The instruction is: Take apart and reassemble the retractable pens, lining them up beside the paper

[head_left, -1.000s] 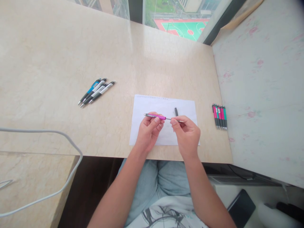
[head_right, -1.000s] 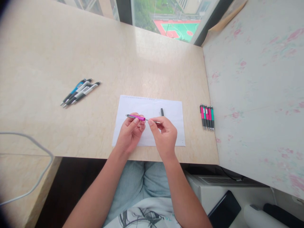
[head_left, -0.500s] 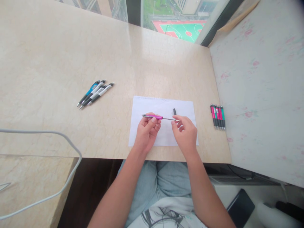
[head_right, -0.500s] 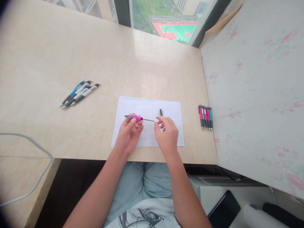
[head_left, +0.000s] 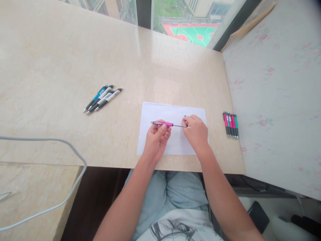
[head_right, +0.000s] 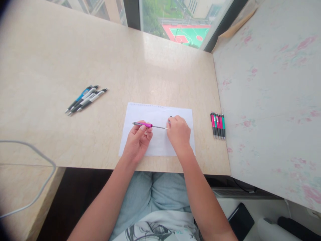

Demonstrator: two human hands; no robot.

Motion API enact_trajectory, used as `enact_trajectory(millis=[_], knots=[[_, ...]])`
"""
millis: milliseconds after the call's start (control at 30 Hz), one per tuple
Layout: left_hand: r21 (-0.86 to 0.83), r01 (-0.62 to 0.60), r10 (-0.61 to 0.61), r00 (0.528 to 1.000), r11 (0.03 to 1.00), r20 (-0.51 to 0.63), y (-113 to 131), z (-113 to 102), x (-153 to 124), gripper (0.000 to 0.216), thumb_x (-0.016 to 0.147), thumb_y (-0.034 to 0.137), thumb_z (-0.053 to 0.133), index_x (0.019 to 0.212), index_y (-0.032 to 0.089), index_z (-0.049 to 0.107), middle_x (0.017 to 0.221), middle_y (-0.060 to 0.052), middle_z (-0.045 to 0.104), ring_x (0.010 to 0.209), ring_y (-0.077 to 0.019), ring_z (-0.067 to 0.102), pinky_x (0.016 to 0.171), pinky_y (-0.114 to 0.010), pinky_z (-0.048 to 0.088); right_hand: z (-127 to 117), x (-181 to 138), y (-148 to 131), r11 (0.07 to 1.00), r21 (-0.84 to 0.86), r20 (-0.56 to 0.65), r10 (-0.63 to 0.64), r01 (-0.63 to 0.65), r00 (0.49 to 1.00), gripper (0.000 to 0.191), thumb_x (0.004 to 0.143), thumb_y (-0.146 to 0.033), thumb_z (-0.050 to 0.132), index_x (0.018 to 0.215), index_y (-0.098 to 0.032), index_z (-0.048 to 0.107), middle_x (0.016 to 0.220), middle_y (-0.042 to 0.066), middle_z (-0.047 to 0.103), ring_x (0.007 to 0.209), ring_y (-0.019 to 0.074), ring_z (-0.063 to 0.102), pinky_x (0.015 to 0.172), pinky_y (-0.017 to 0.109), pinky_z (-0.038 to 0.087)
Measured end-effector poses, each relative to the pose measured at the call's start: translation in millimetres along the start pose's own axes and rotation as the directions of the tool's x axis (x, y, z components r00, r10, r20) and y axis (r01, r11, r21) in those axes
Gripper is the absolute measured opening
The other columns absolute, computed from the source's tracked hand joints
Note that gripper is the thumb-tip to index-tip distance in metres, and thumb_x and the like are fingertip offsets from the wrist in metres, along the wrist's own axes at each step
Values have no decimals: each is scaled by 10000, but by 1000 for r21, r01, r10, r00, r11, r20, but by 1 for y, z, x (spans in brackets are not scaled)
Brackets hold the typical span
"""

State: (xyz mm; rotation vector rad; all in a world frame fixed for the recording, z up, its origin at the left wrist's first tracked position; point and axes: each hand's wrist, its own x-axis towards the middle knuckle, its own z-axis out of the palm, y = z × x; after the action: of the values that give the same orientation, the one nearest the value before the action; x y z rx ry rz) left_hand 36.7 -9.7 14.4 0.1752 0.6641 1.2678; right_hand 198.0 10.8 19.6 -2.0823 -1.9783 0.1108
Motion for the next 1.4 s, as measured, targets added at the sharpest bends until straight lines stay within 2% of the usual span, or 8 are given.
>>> enact_trajectory(millis=[200,467,600,800,967,1100,1200,1400], knots=[[4,5,-5,1000,1000,-16,0,0,0,261,740,206,828,930,183,651,825,-1,690,731,-81,624,672,-189,489,-3,2,-5,998,57,7,21,-22,1000,153,807,-137,552,766,-213,678,789,49,643,712,175,531,575,298,302],[7,-1,1,1000,1000,-11,0,0,-1,255,751,203,822,934,182,646,823,2,685,734,-73,618,667,-176,484,-15,-10,3,930,367,-67,4,21,998,73,781,-175,577,815,-211,630,776,-7,606,646,135,487,666,299,398],[3,-3,3,1000,1000,-5,1,1,-1,243,751,193,820,926,176,652,818,3,675,729,-68,608,656,-163,480,-16,-24,9,867,497,-55,71,-34,996,69,823,-236,597,857,-220,654,772,-12,622,624,128,498,652,301,434],[14,-7,7,1000,1000,-2,0,-2,0,236,764,188,807,946,187,656,854,-7,692,744,-74,619,667,-169,488,-9,-36,9,627,762,43,195,-158,980,260,839,-312,667,1083,-225,691,940,36,717,844,171,670,747,338,550],[25,-13,13,1000,1000,0,-1,-3,1,256,750,197,821,943,197,652,841,0,692,745,-73,622,670,-169,491,-11,-39,3,395,884,142,277,-248,950,201,792,-354,739,930,-210,712,901,38,737,842,187,709,729,346,594],[34,-14,14,1000,999,9,-1,-3,1,252,759,199,819,949,194,654,841,6,680,744,-64,613,673,-160,493,-12,-40,-1,244,937,161,334,-250,929,203,791,-367,754,892,-205,684,889,23,718,847,168,711,728,307,575],[31,-13,13,1000,999,12,0,-3,2,238,767,196,812,945,189,655,843,9,672,742,-58,607,671,-155,493,-12,-41,-3,156,956,173,391,-250,904,223,782,-371,763,899,-208,665,830,5,679,775,134,661,605,238,508],[55,-22,23,1000,998,-7,0,-1,1,260,747,201,826,939,196,651,826,17,659,730,-60,599,676,-162,495,-14,-43,-9,29,961,249,350,-276,903,239,812,-412,714,932,-220,638,844,32,684,755,141,618,536,234,443]])
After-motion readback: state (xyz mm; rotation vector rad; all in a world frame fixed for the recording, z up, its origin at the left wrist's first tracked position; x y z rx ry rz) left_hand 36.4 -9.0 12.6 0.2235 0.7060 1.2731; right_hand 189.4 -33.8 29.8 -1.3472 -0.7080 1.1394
